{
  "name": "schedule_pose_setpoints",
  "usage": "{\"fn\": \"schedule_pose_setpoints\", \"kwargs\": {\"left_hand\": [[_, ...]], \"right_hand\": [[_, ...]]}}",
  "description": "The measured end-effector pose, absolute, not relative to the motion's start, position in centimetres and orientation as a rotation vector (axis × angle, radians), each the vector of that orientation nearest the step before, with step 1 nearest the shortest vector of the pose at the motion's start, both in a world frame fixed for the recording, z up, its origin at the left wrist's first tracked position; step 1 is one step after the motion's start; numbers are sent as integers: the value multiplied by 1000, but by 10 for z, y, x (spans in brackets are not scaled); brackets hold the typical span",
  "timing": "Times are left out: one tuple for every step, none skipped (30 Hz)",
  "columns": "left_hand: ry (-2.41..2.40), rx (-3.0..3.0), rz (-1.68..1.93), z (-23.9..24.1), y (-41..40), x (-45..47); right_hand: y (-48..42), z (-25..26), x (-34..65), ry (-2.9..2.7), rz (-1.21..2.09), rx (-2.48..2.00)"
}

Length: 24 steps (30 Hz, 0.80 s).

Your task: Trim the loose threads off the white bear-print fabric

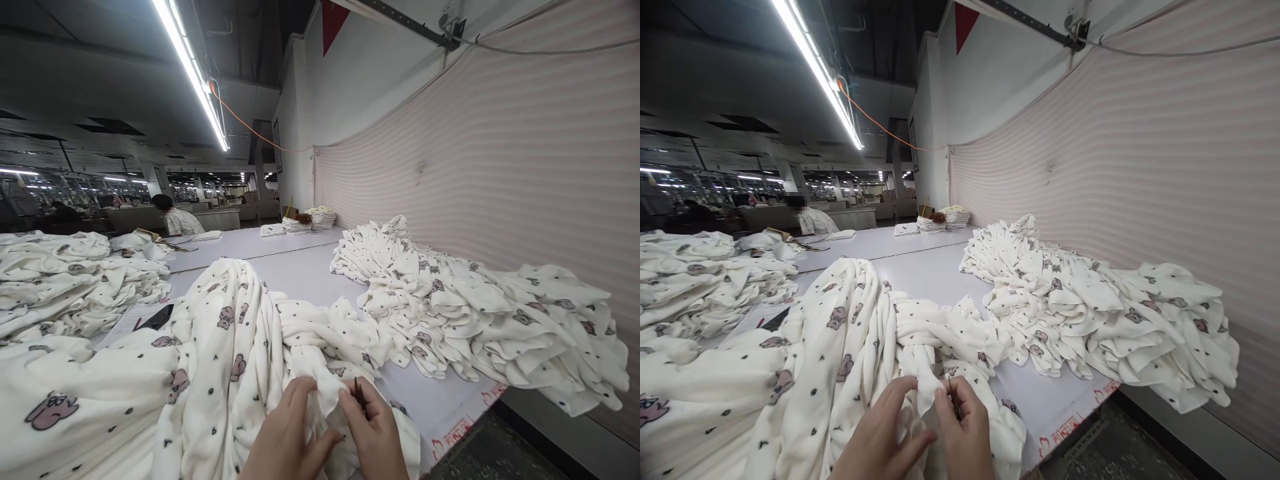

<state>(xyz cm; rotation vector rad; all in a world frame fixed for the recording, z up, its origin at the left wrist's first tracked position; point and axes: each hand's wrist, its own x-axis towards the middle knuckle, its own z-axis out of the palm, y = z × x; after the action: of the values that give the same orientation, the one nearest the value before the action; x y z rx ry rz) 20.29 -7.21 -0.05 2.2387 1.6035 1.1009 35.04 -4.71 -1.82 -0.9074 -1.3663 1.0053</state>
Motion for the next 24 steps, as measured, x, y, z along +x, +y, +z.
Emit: {"fn": "schedule_pose_setpoints", "kwargs": {"left_hand": [[1634,2208,1145,-1,-73,202],[1657,2177,1180,-1,-73,201],[1666,2152,1205,0,-74,199],[1658,2138,1215,1,-74,198],[1647,2128,1221,3,-75,196],[1636,2122,1226,5,-76,194],[1623,2124,1231,7,-78,192],[1614,2130,1238,8,-79,191],[1606,2140,1245,9,-80,190],[1602,2146,1250,9,-81,189],[1599,2150,1251,10,-82,189],[1596,2152,1248,10,-83,189],[1593,2153,1243,10,-83,189],[1586,2155,1238,10,-83,189],[1570,2164,1232,11,-83,188],[1548,2176,1226,12,-83,188],[1523,2193,1218,13,-83,187],[1500,2211,1208,14,-83,186],[1484,2227,1192,15,-84,185],[1474,2243,1173,16,-84,185],[1468,2259,1153,17,-84,184],[1466,2271,1132,17,-85,183],[1464,2280,1112,18,-85,183],[1465,2284,1097,19,-85,183]], "right_hand": [[-50,-17,349,-1396,992,-889],[-53,-16,348,-1432,966,-869],[-55,-14,347,-1468,924,-861],[-57,-13,348,-1506,864,-879],[-59,-11,349,-1544,799,-930],[-60,-9,352,-1588,742,-1000],[-60,-8,355,-1631,698,-1072],[-61,-6,358,-1674,671,-1125],[-61,-5,361,-1713,666,-1146],[-61,-4,364,-1744,678,-1135],[-62,-3,366,-1768,694,-1100],[-62,-2,368,-1789,706,-1057],[-63,-2,369,-1809,713,-1023],[-63,-1,370,-1828,715,-999],[-64,0,370,-1847,712,-988],[-64,1,371,-1865,704,-983],[-64,3,371,-1883,690,-984],[-65,4,372,-1898,668,-991],[-65,7,374,-1909,638,-1009],[-66,9,375,-1916,601,-1039],[-66,12,377,-1919,561,-1076],[-66,16,379,-1926,525,-1109],[-66,19,380,-1944,498,-1135],[-66,22,380,-1985,489,-1147]]}}
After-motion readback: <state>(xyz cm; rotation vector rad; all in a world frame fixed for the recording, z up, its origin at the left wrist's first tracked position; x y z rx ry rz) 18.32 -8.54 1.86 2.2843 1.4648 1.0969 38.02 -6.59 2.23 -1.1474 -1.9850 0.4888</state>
